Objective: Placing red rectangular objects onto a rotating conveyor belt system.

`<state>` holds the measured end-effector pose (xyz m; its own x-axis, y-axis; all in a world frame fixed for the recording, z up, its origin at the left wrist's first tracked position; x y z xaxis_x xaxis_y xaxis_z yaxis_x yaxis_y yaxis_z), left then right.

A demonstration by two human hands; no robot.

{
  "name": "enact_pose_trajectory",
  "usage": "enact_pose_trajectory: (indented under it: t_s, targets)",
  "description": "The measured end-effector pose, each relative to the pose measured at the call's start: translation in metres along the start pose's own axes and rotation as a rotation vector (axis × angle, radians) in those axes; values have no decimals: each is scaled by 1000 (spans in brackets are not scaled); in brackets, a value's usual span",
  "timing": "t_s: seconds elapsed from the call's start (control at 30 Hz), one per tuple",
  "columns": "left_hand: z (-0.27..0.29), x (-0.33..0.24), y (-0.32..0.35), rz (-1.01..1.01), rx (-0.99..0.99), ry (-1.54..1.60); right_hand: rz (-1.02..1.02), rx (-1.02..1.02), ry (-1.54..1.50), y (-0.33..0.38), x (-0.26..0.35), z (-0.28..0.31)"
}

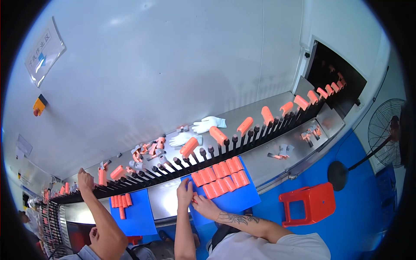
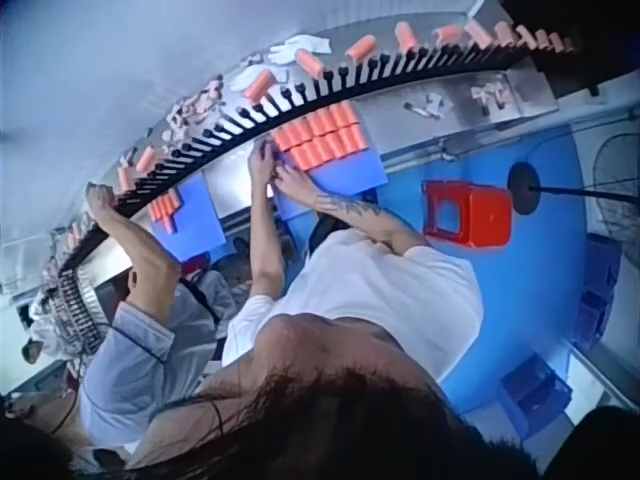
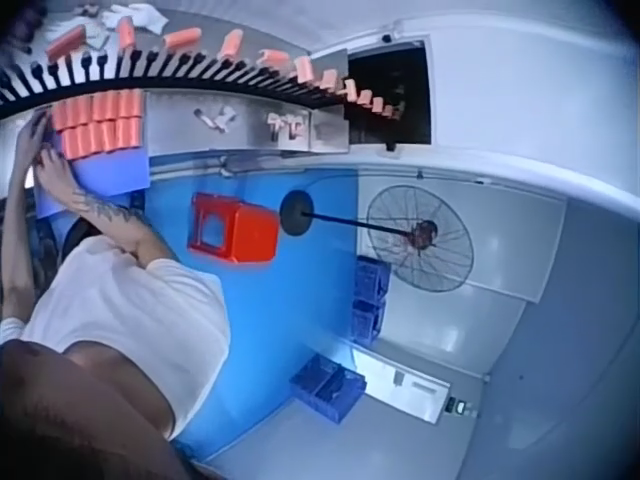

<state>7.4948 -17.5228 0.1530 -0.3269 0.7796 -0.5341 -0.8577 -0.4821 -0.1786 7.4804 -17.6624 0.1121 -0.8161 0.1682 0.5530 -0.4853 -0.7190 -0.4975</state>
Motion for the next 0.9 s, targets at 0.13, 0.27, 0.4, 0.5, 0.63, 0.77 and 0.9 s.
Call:
enact_pose_trajectory:
  t_s: [0.13, 0.27, 0.4, 0.5, 0.63, 0.77, 0.9]
  targets:
    - [-7, 5, 17, 119, -184, 114, 77, -105, 181, -20, -32, 24]
    - [-20, -6, 52, 190, -227, 209, 39, -63, 130, -35, -62, 22]
    - [-52, -35, 76, 203, -193, 294, 73, -243, 145, -31, -95, 61]
    - [-62, -57, 93, 163, -203, 225, 43, -228, -5, -3, -94, 92]
    - [-74, -109, 110, 166, -244, 269, -152, -304, -269, 76, -92, 164]
    - [-93, -179, 99, 43, -189, 250, -334, -574, -363, 111, -141, 239]
    - [-87, -309, 44, -382, -170, 98, -358, -920, -373, 66, -185, 359]
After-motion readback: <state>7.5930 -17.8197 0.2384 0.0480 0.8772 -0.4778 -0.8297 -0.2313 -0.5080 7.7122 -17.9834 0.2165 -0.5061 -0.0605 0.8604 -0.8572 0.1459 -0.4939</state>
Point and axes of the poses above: each hand's wrist, its own y-axis away from the middle knuckle, its own z-axis out of the back of the hand, x = y × z, the point moved 1 cm from there along -y, towards the middle knuckle, and after that the axes turned 8 degrees about -y, right-handed, at the moved point
